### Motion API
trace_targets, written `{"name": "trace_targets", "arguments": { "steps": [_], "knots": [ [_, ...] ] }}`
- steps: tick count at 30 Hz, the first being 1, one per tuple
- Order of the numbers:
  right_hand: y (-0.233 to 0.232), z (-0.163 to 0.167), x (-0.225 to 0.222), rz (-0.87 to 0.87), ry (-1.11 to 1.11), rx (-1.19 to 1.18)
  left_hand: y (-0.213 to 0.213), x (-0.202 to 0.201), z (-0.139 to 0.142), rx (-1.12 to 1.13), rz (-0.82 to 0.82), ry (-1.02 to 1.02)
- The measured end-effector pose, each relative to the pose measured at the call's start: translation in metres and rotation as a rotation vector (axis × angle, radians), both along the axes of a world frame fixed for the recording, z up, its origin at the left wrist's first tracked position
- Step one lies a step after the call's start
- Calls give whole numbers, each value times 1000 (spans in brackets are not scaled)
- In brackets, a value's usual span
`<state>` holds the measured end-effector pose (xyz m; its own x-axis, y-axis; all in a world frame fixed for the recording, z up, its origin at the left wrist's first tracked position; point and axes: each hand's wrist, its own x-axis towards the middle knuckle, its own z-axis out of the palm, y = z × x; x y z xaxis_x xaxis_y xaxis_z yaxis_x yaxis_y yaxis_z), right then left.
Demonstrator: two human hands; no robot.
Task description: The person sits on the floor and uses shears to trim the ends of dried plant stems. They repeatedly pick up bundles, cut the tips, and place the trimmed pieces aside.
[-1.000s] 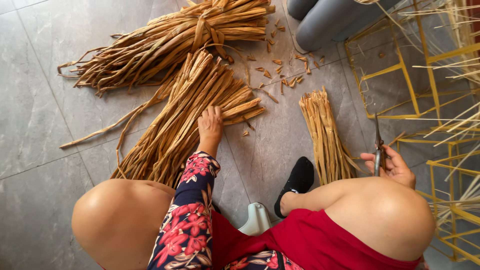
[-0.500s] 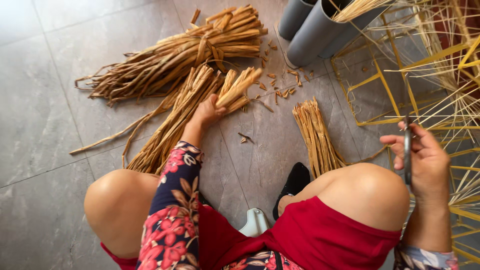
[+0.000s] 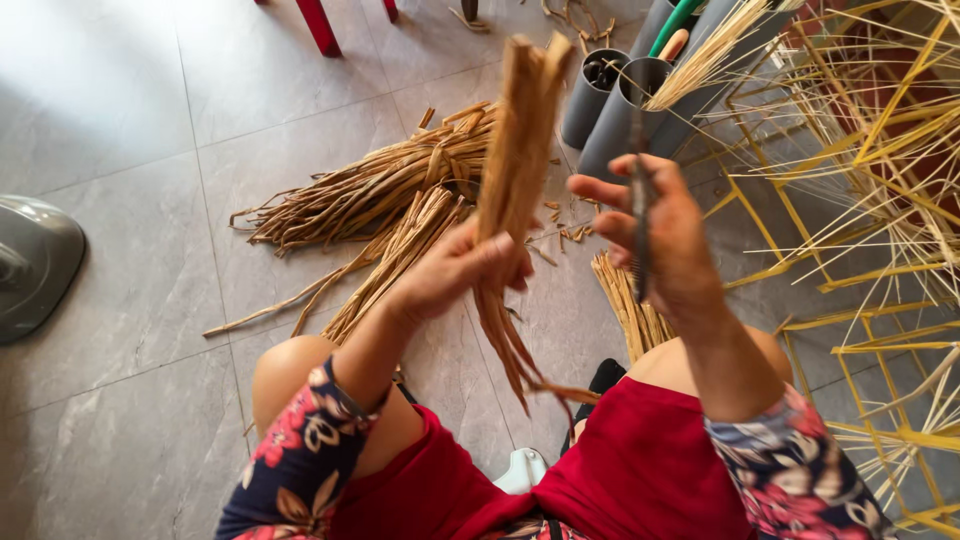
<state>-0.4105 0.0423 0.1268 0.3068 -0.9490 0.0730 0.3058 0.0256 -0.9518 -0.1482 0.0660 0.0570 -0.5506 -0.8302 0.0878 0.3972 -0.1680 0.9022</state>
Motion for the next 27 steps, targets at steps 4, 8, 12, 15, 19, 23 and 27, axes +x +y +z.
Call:
{"name": "trace_targets", "arguments": {
  "steps": [4, 8, 12, 15, 19, 23, 27],
  "knots": [
    [1, -21, 33, -48, 132, -70, 17, -22, -15, -92, -140, -217],
    [8, -43, 46, -49, 167, -23, 8, -26, -27, -51, -95, -58],
    [7, -54, 50, -3, 226, -6, -2, -32, -25, -35, 96, 61],
    [1, -55, 46, 3, 173, -45, -6, -31, -20, 41, 42, 126],
    [-8, -55, 34, -56, 107, 61, -10, -25, -19, 22, 25, 124],
    [-12, -63, 30, -46, 77, -54, -12, -31, -26, 172, 66, 162],
    [-13, -64, 25, -61, 91, -62, -15, -35, -32, 196, 122, 174]
  ]
}}
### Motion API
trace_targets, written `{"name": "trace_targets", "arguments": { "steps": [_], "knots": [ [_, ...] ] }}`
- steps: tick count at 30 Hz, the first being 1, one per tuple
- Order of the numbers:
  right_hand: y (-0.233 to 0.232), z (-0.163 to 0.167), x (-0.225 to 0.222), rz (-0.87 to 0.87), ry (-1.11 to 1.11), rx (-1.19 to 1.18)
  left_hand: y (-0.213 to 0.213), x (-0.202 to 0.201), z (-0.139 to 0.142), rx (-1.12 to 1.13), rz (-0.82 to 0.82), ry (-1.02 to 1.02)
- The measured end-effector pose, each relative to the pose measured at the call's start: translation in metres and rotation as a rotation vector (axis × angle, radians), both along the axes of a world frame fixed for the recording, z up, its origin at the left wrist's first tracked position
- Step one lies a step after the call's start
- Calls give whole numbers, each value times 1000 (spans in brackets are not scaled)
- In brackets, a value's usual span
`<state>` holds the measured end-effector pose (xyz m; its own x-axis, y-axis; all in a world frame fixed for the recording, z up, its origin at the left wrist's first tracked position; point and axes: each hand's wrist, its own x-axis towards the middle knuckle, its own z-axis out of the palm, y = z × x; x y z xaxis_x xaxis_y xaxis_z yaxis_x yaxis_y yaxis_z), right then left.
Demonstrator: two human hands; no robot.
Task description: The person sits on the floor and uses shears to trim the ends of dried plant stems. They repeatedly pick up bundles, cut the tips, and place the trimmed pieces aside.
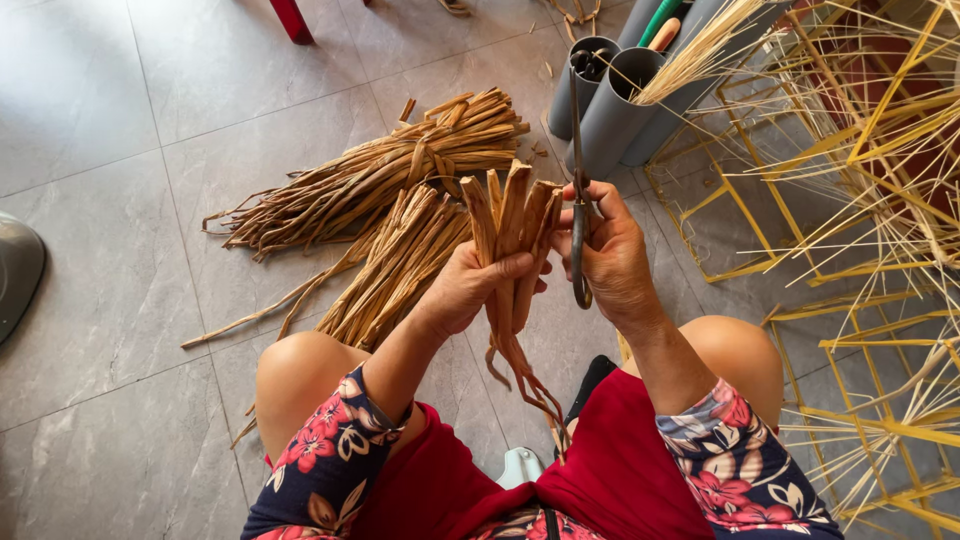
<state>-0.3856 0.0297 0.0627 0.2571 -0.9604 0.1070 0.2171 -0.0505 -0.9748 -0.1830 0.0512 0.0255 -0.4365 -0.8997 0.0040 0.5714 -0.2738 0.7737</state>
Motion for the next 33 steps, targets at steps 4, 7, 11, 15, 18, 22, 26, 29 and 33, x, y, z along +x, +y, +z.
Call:
{"name": "trace_targets", "arguments": {
  "steps": [4, 7, 11, 15, 18, 22, 26, 29, 33],
  "knots": [
    [3, 6, 1, -20, -3, -51, -2, -9, -6, 31, 84, -66],
    [7, 11, 3, -27, -11, -80, -1, -14, -12, 29, 127, -136],
    [8, 9, 4, -111, 83, -25, 2, -12, -16, 59, 107, -139],
    [3, 3, -1, -70, -22, 5, 1, -6, -14, 2, 242, -155],
    [1, -1, -1, -53, -73, 20, 2, -5, -11, -47, 258, -167],
    [5, -2, 6, -33, -64, 36, 5, -13, -11, -136, 339, -351],
    [8, 4, 11, -59, -18, -28, 4, -7, -10, -75, 270, -305],
    [10, 7, 12, -82, 8, -55, 7, -9, -10, 0, 234, -231],
    [13, 5, 15, -124, -33, -75, 14, -20, -11, 103, 218, -9]
  ]
}}
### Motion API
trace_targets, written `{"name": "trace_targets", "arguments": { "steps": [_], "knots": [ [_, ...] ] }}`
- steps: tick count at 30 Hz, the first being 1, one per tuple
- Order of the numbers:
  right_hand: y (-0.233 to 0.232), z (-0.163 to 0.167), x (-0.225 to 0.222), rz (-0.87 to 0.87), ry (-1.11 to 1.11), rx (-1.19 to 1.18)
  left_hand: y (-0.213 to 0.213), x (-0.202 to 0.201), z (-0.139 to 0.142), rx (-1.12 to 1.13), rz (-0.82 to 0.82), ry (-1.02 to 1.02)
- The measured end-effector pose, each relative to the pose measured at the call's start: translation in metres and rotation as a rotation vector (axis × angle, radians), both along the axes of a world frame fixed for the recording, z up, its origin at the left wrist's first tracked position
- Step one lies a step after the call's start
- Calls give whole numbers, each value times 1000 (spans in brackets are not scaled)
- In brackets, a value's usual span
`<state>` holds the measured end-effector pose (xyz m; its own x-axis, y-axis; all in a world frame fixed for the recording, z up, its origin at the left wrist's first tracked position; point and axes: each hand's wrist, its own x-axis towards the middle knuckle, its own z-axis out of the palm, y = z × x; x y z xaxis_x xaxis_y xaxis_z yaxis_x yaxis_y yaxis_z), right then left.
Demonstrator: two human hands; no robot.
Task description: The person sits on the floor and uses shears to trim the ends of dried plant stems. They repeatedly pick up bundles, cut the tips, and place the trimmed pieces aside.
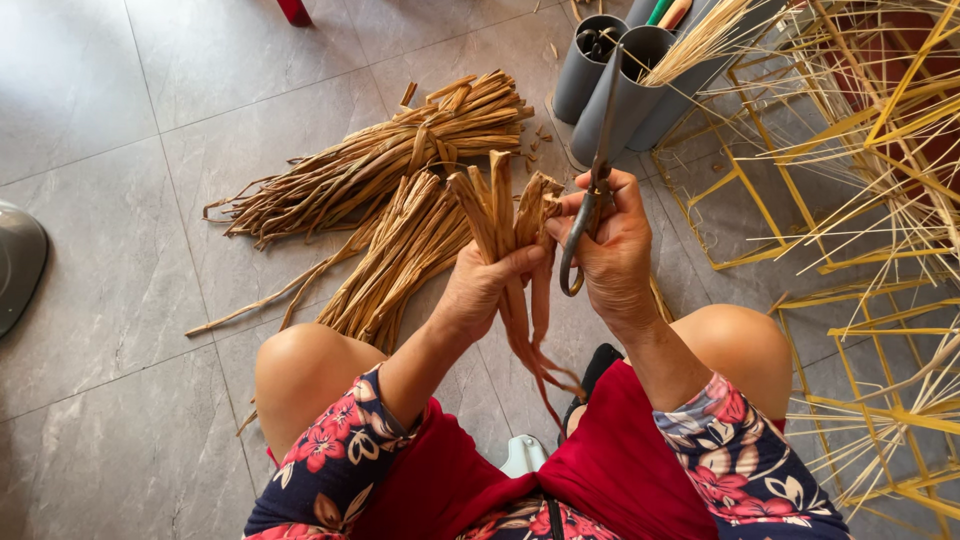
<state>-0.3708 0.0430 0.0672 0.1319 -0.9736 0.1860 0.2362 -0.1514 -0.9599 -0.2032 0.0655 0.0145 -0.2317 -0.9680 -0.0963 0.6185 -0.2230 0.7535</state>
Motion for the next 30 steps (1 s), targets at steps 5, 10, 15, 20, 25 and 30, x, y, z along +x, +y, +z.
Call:
{"name": "trace_targets", "arguments": {
  "steps": [5, 10, 15, 20, 25, 30],
  "knots": [
    [1, -3, 1, -23, 9, -51, 1, -3, 1, 80, 39, 164],
    [5, 3, -7, 20, 49, 9, -5, 3, -1, 64, 98, 227],
    [16, 3, -12, -16, 280, 73, -11, 19, -5, 34, 120, 311],
    [24, -5, -7, 60, 488, -69, -13, 24, -3, 25, 177, 266],
    [28, -5, -4, 62, 541, -104, -12, 21, 0, 28, 158, 286],
    [31, 0, -2, 56, 628, -221, -9, 18, -1, 24, 102, 299]
  ]
}}
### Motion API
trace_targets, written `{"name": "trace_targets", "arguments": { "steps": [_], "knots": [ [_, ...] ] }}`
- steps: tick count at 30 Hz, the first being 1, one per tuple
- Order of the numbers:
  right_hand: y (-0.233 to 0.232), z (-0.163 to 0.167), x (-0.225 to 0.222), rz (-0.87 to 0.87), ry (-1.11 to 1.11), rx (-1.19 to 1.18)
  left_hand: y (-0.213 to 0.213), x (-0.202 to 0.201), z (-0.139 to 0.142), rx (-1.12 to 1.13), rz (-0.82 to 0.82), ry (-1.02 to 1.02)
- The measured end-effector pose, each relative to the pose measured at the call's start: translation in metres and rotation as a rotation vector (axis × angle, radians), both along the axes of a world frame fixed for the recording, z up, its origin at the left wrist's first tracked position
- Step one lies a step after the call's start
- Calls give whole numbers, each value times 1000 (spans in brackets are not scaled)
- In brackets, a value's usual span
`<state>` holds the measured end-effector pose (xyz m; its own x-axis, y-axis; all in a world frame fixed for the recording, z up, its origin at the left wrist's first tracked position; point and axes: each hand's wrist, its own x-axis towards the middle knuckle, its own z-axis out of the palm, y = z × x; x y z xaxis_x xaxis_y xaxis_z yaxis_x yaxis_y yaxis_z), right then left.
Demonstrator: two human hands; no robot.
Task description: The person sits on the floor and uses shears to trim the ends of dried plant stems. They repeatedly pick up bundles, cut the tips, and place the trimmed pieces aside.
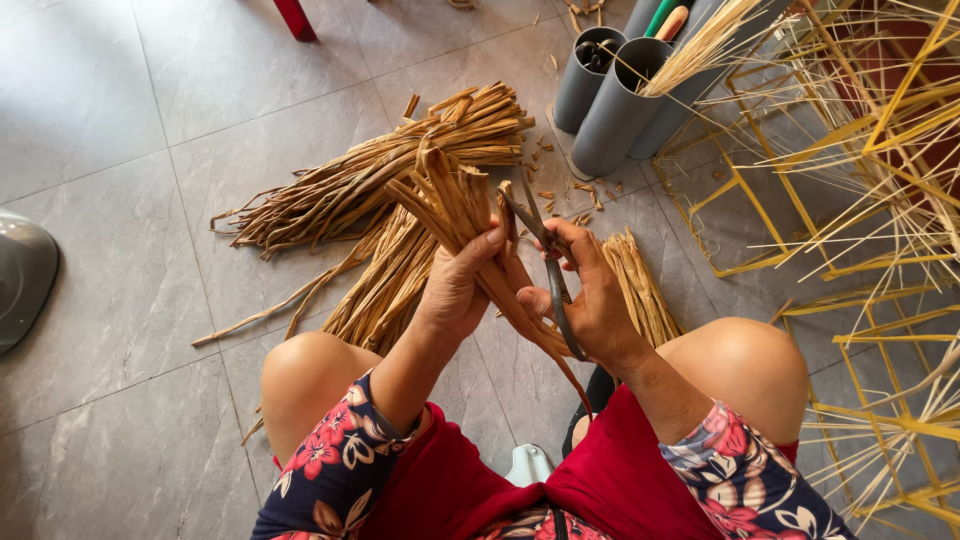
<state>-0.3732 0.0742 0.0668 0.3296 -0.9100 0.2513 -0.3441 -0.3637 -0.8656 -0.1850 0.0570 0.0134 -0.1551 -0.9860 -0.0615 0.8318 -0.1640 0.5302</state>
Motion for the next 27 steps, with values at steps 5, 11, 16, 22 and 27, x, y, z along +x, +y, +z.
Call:
{"name": "trace_targets", "arguments": {
  "steps": [5, 11, 16, 22, 27],
  "knots": [
    [1, 5, 2, -20, 93, -84, 0, -1, -1, -32, -2, 9],
    [4, 7, 9, -24, 118, -154, -1, -2, 1, 3, -14, 0],
    [4, 1, 12, -67, 87, -147, 0, -4, 3, 4, -14, -9],
    [3, -6, 16, -53, -18, -172, -1, -6, 3, 21, -24, 21],
    [4, -4, 17, -102, -20, -51, -1, -5, 3, 42, -13, 17]
  ]
}}
